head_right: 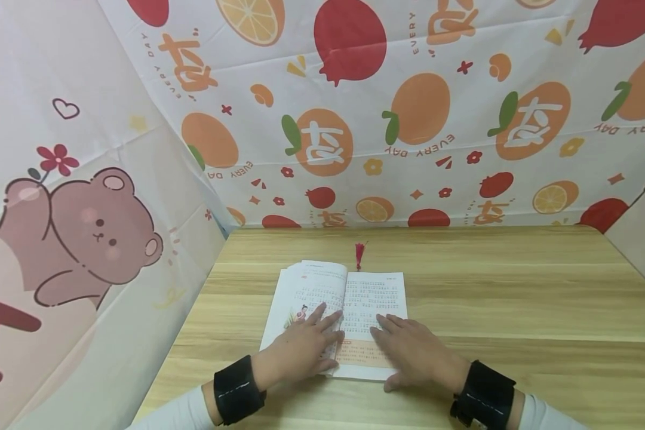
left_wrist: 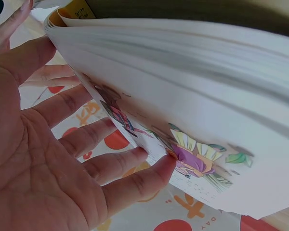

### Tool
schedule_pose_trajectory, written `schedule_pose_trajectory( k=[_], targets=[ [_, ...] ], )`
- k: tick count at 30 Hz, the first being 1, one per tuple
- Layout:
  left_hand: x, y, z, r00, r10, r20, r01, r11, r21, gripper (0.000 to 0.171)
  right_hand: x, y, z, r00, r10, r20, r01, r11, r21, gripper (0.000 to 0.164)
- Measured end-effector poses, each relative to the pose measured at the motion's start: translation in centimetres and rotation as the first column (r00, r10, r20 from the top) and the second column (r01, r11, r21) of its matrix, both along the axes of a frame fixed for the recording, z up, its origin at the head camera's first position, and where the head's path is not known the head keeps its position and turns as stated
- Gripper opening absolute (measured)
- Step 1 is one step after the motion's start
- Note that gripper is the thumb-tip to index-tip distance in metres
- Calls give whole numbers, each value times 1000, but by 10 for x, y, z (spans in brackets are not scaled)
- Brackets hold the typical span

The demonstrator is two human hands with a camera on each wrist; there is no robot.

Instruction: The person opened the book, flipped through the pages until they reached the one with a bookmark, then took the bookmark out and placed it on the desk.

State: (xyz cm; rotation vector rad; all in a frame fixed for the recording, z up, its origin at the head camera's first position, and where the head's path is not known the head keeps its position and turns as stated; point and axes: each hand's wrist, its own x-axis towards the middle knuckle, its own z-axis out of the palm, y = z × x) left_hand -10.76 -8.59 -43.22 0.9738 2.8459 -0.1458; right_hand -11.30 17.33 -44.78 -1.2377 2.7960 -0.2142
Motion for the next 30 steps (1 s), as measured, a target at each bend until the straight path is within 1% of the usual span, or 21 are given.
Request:
schedule_pose_trajectory(
  k=[10,18,21,26,28,30],
  targets=[
    [2,0,2,1000,1,2,-1,1000,-9,53,-1,2,0,1000,11,16,-11,1000,-5,95],
    [2,0,1,1000,-9,-4,9,1000,-17,54,-2,2,3,999,18,49,-19,1000,4,86],
    [2,0,0,999,-29,-21,28,999,-31,54,-3,3,3,998,26,59,-26,1000,6,82],
    [-1,0,-1,992,-106,-68,100,992,-80,54,-4,4,3,995,78,54,-78,997,5,72],
    [-2,0,-1,990,-123,-65,117,989,-91,55,-4,4,3,993,104,49,-105,994,6,68],
    [-2,1,-2,991,-121,-49,117,989,-92,56,-4,4,4,991,127,37,-128,992,14,65]
  ],
)
